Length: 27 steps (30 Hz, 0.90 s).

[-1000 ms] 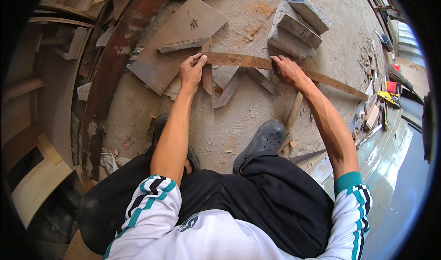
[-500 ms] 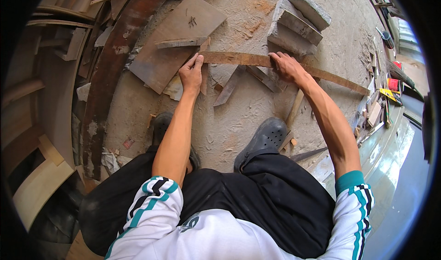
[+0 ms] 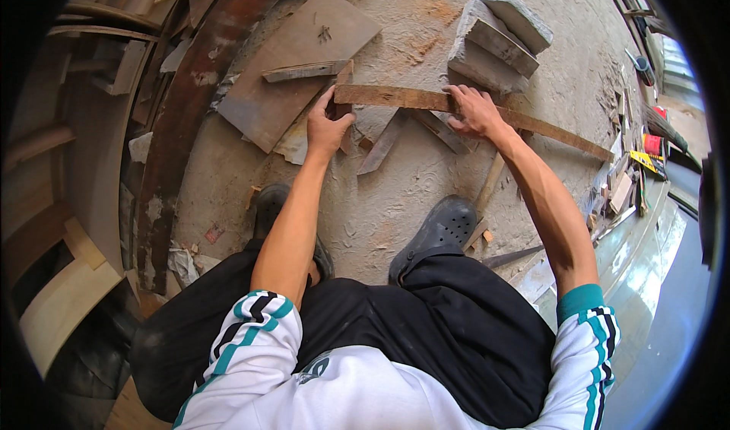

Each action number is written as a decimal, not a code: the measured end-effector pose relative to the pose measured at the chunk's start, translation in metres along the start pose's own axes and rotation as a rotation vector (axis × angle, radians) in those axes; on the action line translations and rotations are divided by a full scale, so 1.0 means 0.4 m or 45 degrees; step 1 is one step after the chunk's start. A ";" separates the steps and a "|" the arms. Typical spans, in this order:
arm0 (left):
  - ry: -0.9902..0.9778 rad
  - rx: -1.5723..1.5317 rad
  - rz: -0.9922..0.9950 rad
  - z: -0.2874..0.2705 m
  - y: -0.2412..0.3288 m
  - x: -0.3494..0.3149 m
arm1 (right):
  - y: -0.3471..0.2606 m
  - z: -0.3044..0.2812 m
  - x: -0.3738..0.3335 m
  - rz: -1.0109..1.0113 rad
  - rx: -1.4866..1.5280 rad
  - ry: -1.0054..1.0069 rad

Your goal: The person sits on the floor and assembles small wooden pieces into a frame-like structure. They repeatedly pick up, align, and place pieces together, occasionally using a long wooden stick to adjust or hold parts in place.

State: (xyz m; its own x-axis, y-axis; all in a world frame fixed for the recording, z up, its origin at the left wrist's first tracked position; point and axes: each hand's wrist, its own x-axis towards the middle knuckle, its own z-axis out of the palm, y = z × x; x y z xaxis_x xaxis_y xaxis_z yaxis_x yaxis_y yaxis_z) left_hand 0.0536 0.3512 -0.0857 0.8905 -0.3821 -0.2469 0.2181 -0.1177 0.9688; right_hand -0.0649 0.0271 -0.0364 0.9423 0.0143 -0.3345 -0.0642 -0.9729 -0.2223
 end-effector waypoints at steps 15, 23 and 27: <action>0.432 0.990 0.215 0.065 0.019 -0.009 | -0.163 0.021 0.113 -0.161 0.199 0.053; 0.410 1.010 0.159 0.070 0.029 -0.019 | -0.156 0.028 0.103 -0.183 0.233 0.079; 0.433 0.976 0.149 0.067 0.022 -0.028 | -0.159 0.018 0.100 -0.203 0.246 0.069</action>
State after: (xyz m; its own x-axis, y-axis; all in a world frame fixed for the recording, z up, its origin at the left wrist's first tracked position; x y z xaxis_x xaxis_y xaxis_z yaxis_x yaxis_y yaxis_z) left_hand 0.0347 0.3299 -0.0749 0.9889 -0.1486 -0.0074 -0.1047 -0.7303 0.6750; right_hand -0.0256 0.0912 -0.0423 0.9613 0.1465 -0.2332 0.0298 -0.8971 -0.4408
